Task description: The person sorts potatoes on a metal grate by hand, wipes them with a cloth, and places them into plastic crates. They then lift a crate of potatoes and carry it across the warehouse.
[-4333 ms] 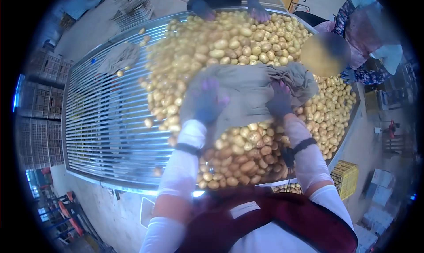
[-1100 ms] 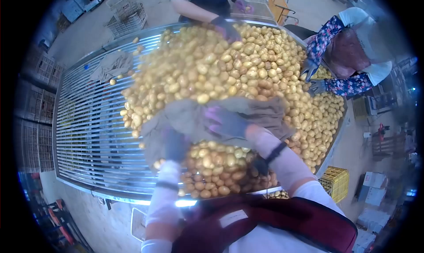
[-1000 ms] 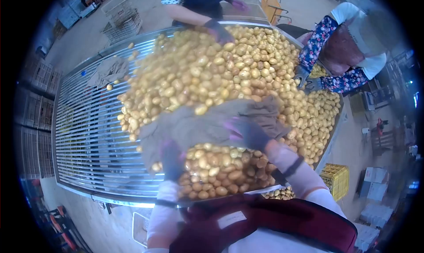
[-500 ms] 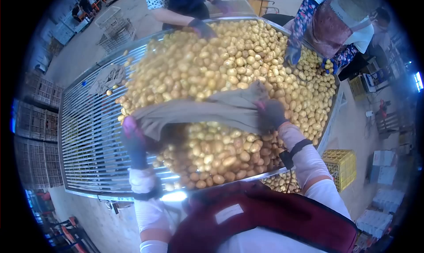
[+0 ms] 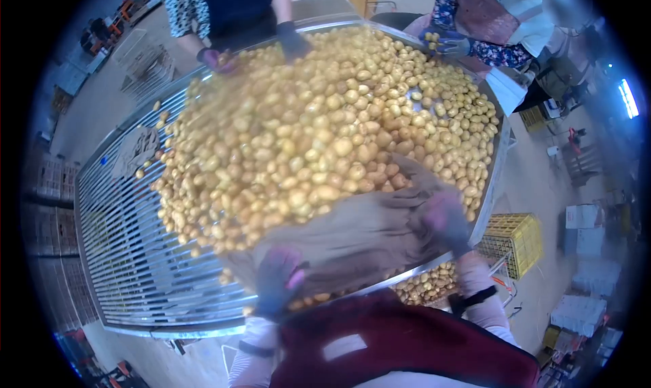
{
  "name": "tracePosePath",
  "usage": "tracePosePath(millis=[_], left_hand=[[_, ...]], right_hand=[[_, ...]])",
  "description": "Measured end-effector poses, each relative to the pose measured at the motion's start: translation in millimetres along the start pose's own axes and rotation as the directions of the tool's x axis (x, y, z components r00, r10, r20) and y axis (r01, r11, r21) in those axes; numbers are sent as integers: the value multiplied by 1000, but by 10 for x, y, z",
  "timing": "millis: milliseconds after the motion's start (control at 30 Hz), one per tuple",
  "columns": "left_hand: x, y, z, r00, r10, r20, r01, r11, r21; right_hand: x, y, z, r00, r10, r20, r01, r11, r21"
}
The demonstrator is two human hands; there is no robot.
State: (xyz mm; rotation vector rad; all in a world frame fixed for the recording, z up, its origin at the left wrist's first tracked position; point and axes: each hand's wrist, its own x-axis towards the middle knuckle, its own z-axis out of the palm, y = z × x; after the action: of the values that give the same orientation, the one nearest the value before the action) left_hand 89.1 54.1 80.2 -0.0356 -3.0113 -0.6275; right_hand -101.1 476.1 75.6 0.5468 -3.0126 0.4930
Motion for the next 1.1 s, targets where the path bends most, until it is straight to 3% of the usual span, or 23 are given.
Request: tracePosePath(millis=[33,100,200,300,333,400,467,533,567,633,700,767,867,900,933,1067,1100], left_hand=[[88,65,138,997,70,-8,-69,994,79],[204,150,258,999,40,34,-45,988,147],[502,281,282,988,-46,145,13,975,223],[739,277,275,978,-29,207,-11,982,190],[783,268,286,978,-14,206,-20,987,162],[1090,321,302,969,-82,233,36,979,199],[1271,309,376,976,-97,193,54,975,215],[1374,208,635,995,-53,87,35,979,201],[1418,217,613,989,-92,117,70,982,177],[1417,229,608,990,-105,94,91,985,144],[1409,210,618,989,-118,89,105,984,142],[1410,210,661,986,-134,95,118,980,160],[1430,234,614,985,-136,109,122,984,126],[1427,241,601,983,-136,121,121,985,122],[1422,243,585,982,-137,132,122,985,121],[1480,190,618,965,-160,209,148,986,72],[1498,164,648,982,-122,143,108,989,103]], right_hand=[[39,-254,180,922,91,376,-49,992,-119],[-140,-391,616,999,-48,-1,48,996,-77],[147,-189,741,997,35,-63,-43,991,-127],[808,69,771,973,232,17,-227,961,-159],[1192,140,683,912,289,291,-242,952,-185],[1754,3,462,859,435,269,-476,872,112],[2058,25,621,852,522,-30,-503,834,225],[2286,468,1234,941,332,-64,-334,885,-325],[2337,416,1299,919,389,-64,-393,891,-226],[2261,180,1402,904,425,-40,-421,874,-241],[1709,-130,1463,968,148,204,-96,965,-245],[1290,-376,1392,988,53,145,-89,965,248],[1382,-384,1252,973,-168,156,156,984,87],[1572,-445,1067,956,-39,290,58,997,-56],[1802,-362,1078,950,26,312,18,990,-139],[2720,410,1733,998,63,14,-55,941,-334],[2855,521,1861,998,44,-54,-61,923,-379]])
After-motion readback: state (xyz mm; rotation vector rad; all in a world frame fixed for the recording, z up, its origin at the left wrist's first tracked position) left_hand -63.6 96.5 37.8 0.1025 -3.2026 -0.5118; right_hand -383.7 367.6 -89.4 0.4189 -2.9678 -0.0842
